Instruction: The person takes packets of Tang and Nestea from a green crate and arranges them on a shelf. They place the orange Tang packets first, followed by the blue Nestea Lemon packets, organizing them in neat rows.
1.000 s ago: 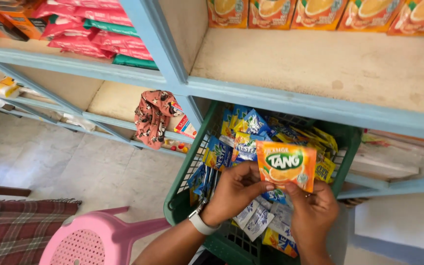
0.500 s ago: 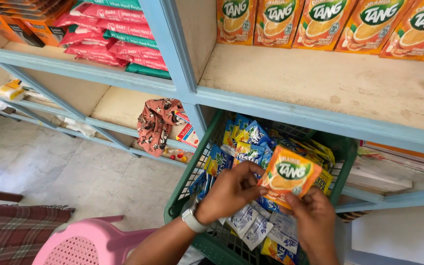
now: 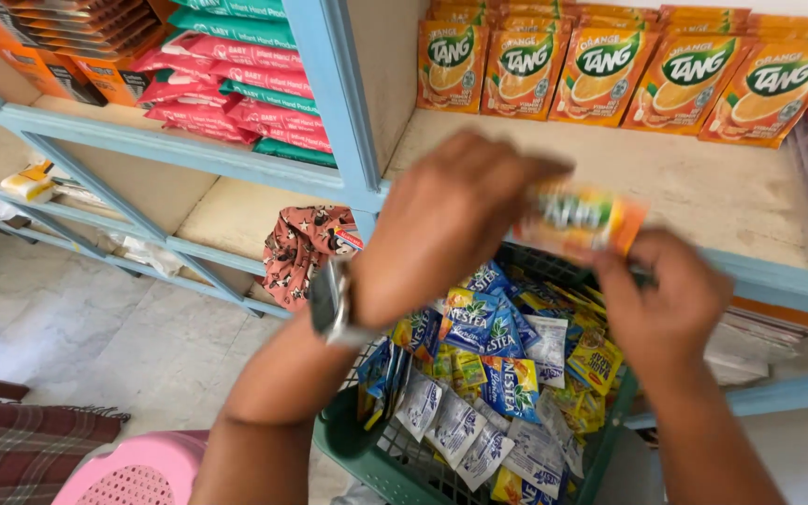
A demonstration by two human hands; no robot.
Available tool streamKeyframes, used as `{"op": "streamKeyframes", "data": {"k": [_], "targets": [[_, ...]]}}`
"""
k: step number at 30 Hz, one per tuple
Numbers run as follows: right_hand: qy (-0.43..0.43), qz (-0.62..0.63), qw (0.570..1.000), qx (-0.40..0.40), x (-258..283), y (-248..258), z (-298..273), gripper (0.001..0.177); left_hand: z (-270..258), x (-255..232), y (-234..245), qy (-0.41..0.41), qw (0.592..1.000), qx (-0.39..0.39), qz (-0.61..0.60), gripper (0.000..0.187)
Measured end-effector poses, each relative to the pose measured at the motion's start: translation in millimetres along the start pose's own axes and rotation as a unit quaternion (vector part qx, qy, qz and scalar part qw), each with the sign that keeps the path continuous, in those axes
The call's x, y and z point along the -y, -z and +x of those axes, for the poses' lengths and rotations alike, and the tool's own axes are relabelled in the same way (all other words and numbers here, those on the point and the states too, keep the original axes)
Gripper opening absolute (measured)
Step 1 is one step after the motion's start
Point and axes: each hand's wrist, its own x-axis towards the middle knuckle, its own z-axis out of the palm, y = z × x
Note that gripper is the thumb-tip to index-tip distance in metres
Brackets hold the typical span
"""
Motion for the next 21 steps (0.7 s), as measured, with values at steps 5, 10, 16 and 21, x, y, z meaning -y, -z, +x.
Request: {"op": "streamKeyframes", "data": {"k": [5,10,16,21], "targets": [[-0.051,0.167,0.983,0.058,-65,-41,89,0.02,82,80,-40,-0.022,0.993,-0.04,0.108,0.031],[-0.094,0.112,0.984,0.101,-111,-64,118,0.023,109,152,-97,0.015,0.986,-0.004,0.163,0.031],[-0.097,-0.15,0.972,0.155,-92,-57,112,0.025,102,175,-118,0.104,0.986,0.025,0.132,0.029],[-0.093,-0.161,0.964,0.191,-85,-58,110,0.024,101,183,-130,0.123,0.967,0.002,0.222,0.021]]}}
